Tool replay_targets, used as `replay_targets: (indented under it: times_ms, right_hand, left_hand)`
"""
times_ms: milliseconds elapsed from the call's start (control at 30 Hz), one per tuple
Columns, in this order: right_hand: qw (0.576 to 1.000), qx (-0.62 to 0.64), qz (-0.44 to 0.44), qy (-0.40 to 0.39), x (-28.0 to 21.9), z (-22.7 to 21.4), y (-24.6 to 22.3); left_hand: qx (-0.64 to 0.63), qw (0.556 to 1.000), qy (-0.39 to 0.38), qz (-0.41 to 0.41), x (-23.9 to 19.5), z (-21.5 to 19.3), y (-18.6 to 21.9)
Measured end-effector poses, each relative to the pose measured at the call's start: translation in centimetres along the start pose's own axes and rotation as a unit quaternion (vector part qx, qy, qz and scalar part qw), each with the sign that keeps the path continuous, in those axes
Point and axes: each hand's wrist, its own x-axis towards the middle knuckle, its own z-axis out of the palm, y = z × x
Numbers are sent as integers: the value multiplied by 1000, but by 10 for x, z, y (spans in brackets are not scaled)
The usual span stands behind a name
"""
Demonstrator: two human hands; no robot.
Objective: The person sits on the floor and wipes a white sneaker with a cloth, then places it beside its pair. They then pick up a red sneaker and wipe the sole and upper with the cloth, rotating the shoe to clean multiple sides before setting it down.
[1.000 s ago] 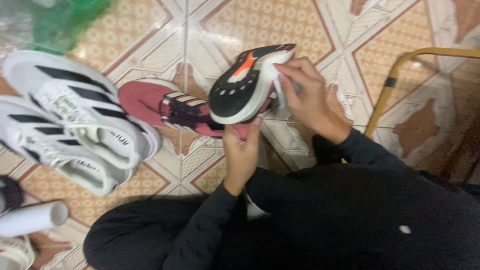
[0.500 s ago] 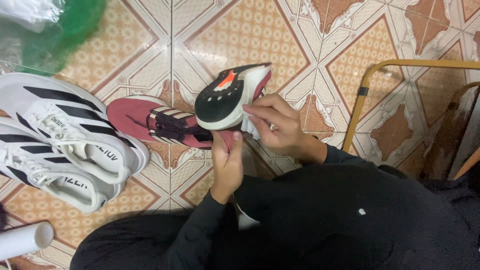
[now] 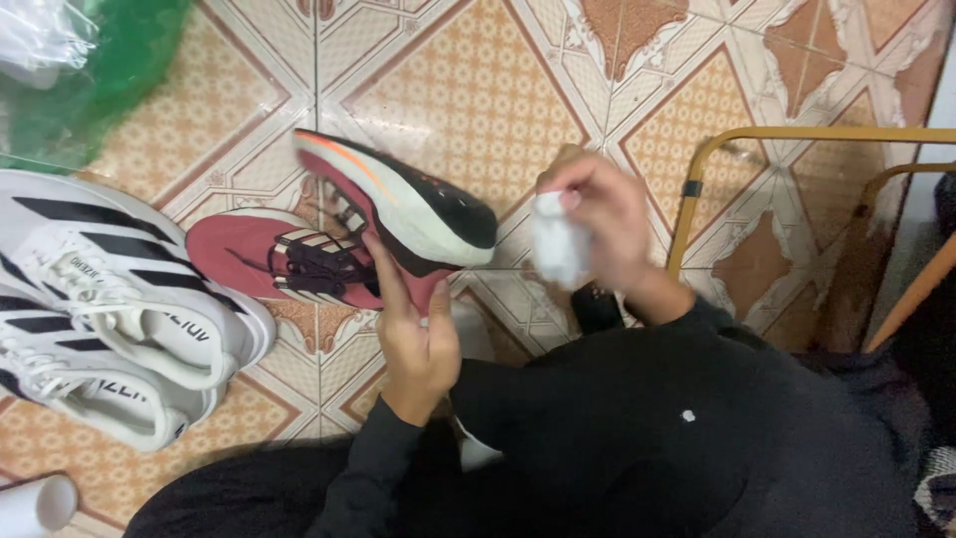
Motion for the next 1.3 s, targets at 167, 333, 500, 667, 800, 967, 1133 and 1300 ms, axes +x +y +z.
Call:
replay_targets:
  times_ms: [167, 333, 500, 667, 800, 967, 1133, 1300]
  right_hand:
    - [885, 260, 47, -384, 83, -58, -65]
    - [728, 280, -3, -626, 130, -37, -125]
    - [708, 296, -10, -641, 135, -22, -139]
    - [703, 278, -4, -654, 134, -22, -141]
    - [699, 304, 4, -647, 136, -9, -144]
    - [692, 293, 20, -659, 137, -8, -149]
    - [688, 299, 23, -661, 134, -6, -148]
    - [679, 333, 30, -653, 130, -5, -147]
  left_hand:
    - [32, 999, -13, -10, -3, 5, -15]
    - [108, 992, -59, -1, -4, 7, -27]
    - [98, 993, -70, 19, -4, 5, -22]
    - [106, 992, -61, 24, -7, 8, -31]
    - [93, 993, -63, 38, -7, 8, -33]
    - [94, 993, -69, 18, -8, 8, -36]
    - [87, 993, -82, 2, -8, 5, -30]
    - [79, 993, -89, 14, -5, 5, -26]
